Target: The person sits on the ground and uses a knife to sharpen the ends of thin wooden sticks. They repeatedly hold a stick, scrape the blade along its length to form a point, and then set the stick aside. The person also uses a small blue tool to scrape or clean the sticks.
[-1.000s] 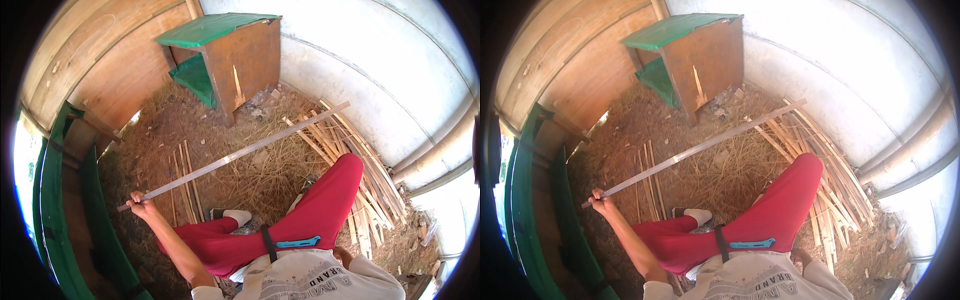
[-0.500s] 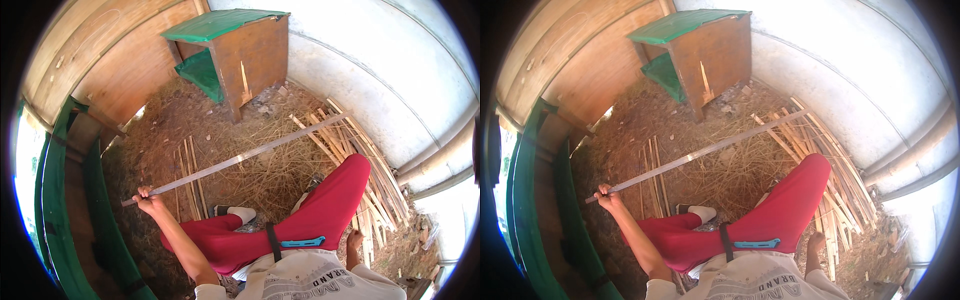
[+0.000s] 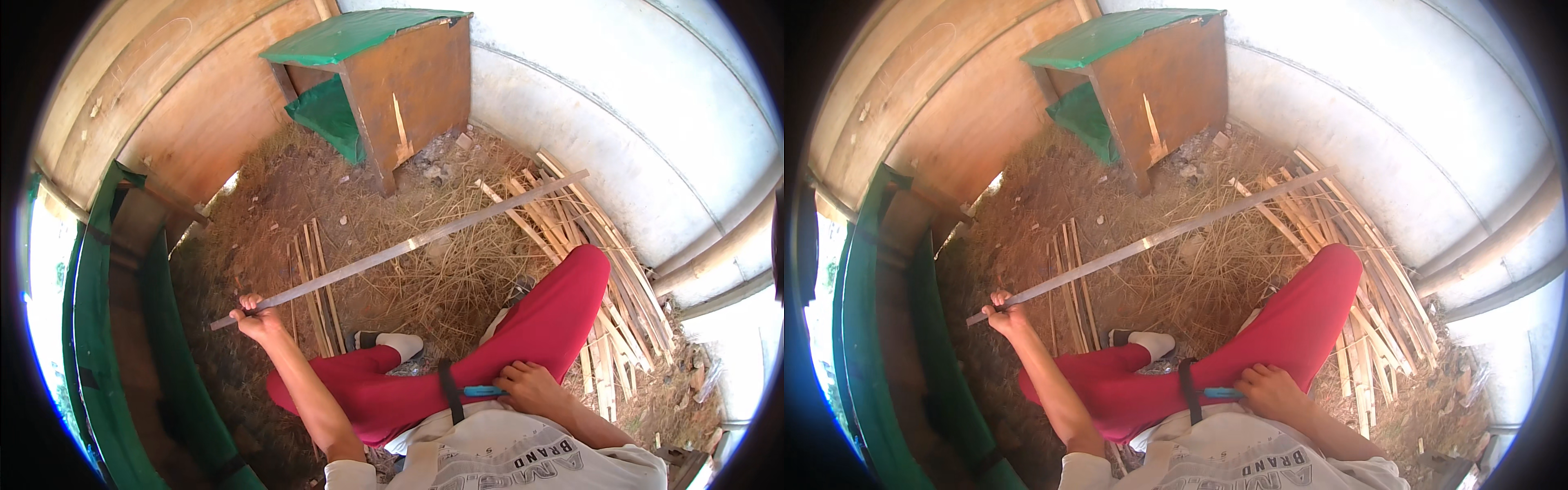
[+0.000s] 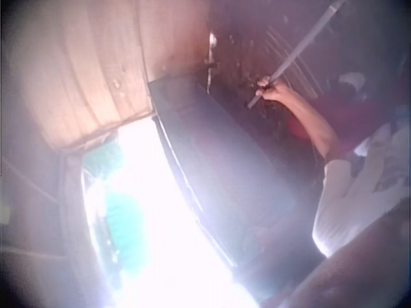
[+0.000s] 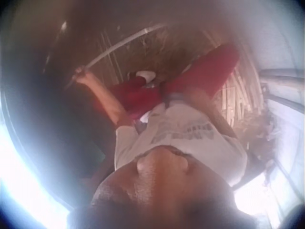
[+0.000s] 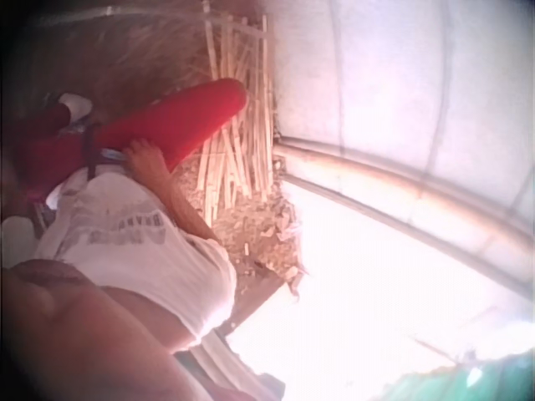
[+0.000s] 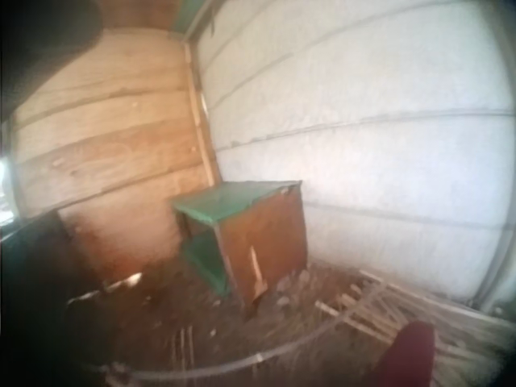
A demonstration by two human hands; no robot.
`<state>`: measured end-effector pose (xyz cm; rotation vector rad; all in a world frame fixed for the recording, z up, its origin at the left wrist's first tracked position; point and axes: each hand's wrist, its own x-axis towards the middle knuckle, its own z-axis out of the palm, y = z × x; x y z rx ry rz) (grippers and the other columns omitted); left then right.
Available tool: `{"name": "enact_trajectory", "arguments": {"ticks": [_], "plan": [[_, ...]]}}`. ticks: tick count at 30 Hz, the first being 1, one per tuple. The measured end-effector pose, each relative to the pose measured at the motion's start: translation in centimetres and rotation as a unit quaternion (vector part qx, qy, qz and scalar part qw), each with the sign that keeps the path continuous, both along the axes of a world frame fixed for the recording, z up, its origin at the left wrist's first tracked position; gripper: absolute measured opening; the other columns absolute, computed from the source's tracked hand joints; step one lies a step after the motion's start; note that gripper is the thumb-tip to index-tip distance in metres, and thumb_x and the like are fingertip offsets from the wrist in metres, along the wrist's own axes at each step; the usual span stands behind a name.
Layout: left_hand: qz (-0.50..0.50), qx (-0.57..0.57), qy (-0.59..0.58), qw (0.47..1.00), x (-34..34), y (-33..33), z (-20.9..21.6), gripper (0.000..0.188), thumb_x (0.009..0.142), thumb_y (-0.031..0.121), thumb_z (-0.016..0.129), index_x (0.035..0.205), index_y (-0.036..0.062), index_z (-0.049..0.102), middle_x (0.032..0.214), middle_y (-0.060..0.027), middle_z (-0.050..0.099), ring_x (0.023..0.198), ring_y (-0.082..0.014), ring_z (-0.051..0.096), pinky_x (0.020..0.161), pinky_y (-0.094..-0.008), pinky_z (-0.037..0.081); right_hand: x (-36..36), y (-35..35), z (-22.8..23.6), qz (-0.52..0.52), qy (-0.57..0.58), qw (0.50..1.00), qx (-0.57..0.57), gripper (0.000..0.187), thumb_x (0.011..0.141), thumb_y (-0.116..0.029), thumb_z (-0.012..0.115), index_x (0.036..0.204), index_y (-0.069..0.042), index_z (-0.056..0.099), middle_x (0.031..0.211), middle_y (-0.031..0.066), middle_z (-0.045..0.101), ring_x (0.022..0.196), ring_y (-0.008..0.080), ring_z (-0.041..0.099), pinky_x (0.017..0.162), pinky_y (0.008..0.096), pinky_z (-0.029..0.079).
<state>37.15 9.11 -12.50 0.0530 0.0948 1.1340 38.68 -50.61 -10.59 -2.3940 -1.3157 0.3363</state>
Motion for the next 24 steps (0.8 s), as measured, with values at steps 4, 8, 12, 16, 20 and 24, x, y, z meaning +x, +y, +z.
{"name": "enact_trajectory", "arguments": {"ticks": [4,8,12,16,20,24], "plan": [[0.008,-0.003,0.023,1.0,0.6,-2.7,1.3,0.042,0.109,0.039,0.044,0.087,0.0046,0.034,0.08,-0.007,0.036,0.066,-0.0217,0.036,0.058,-0.0348,0.039,0.5,-0.1,0.1,-0.049,0.024,0.998,0.0,0.016,0.076,-0.014,0.071,0.091,-0.011,0.07,0.091,0.008,0.065,0.087,0.0269,0.067,0.077,0.0401,0.054],[-0.011,0.011,0.035,0.999,0.1,-5.2,2.4,0.045,0.11,0.042,0.041,0.087,0.0046,0.035,0.08,-0.0067,0.036,0.069,-0.0219,0.037,0.062,-0.0357,0.04,3.5,-1.8,3.6,-0.089,0.099,0.99,0.044,0.013,0.076,-0.008,0.064,0.089,-0.007,0.066,0.085,0.0087,0.063,0.075,0.0252,0.066,0.065,0.0376,0.052],[-0.021,-0.016,0.034,0.999,2.6,-10.0,4.2,0.046,0.11,0.043,0.038,0.087,0.0031,0.039,0.079,-0.0074,0.04,0.07,-0.0221,0.04,0.066,-0.0379,0.042,8.4,-1.7,2.6,-0.294,0.462,0.785,0.288,0.008,0.079,-0.006,0.061,0.087,-0.004,0.061,0.074,0.003,0.056,0.057,0.0147,0.055,0.053,0.0286,0.043],[-0.041,-0.042,0.056,0.997,5.6,-14.4,4.0,0.047,0.109,0.042,0.04,0.088,0.0008,0.047,0.079,-0.0122,0.051,0.074,-0.0249,0.05,0.073,-0.0404,0.047,13.7,3.2,1.2,-0.375,0.501,0.657,0.421,0.026,0.095,-0.025,0.069,0.1,-0.001,0.06,0.082,0.0071,0.063,0.048,0.0049,0.036,0.048,0.025,0.034],[-0.095,-0.009,0.068,0.993,7.6,-18.6,3.7,0.039,0.107,0.037,0.047,0.088,0.0031,0.048,0.087,-0.0136,0.054,0.085,-0.0266,0.056,0.08,-0.0411,0.05,18.0,8.5,1.3,-0.411,0.463,0.587,0.522,0.042,0.099,-0.037,0.067,0.113,0.002,0.058,0.102,0.0142,0.07,0.049,0.0051,0.037,0.048,0.025,0.034],[-0.104,-0.008,0.13,0.986,8.6,-20.3,3.0,0.032,0.106,0.032,0.053,0.092,0.0034,0.05,0.088,-0.0109,0.053,0.084,-0.0238,0.053,0.082,-0.0408,0.05,22.1,9.7,2.3,-0.396,0.438,0.559,0.582,0.048,0.099,-0.041,0.066,0.119,0.002,0.056,0.113,0.0144,0.069,0.052,0.0051,0.037,0.049,0.0248,0.035]]}}
